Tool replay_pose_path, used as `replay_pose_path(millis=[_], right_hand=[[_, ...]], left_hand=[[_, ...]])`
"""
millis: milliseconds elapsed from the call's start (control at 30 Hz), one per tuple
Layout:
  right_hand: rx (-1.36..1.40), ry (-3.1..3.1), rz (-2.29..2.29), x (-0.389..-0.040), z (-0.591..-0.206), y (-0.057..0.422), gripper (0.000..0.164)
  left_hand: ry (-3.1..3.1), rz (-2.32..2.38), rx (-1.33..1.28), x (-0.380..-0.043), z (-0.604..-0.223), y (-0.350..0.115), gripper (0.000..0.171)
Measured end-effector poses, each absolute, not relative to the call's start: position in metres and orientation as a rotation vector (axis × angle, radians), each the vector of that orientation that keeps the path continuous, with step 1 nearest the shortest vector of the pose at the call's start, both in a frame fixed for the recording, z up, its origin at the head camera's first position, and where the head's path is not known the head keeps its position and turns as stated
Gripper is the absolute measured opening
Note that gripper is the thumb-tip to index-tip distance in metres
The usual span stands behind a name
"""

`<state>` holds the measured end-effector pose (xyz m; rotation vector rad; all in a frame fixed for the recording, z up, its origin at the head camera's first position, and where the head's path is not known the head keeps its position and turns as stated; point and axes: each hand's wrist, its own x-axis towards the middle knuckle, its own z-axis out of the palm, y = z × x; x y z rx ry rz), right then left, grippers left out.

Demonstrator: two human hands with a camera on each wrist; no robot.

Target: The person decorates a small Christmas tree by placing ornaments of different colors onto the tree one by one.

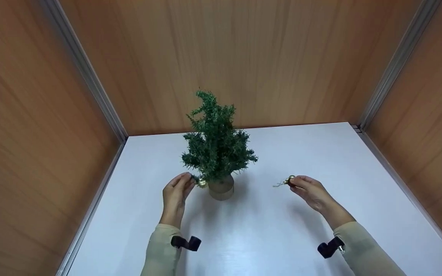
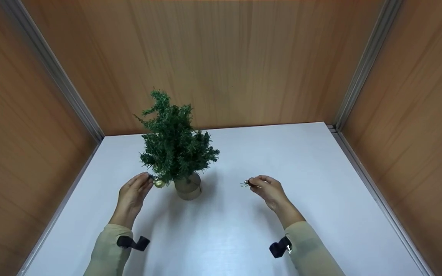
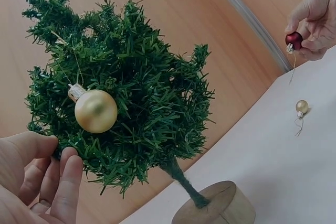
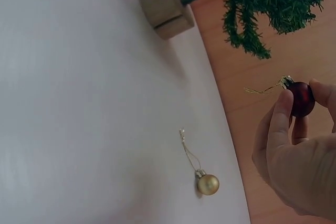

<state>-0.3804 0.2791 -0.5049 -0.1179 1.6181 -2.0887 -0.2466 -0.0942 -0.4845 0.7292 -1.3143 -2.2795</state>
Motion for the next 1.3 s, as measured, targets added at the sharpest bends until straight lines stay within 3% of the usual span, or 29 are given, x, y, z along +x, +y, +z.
replay_pose_path(millis=[300, 1300], right_hand=[[-0.238, 1.579, -1.966, -0.416, -0.496, 0.275, 0.006], [-0.378, 1.376, -1.769, -0.467, -0.473, 0.259, 0.010]], left_hand=[[-1.224, -2.198, 0.776, -0.245, -0.487, -0.081, 0.024], [-1.143, -2.053, 0.902, -0.246, -0.482, -0.062, 0.029]])
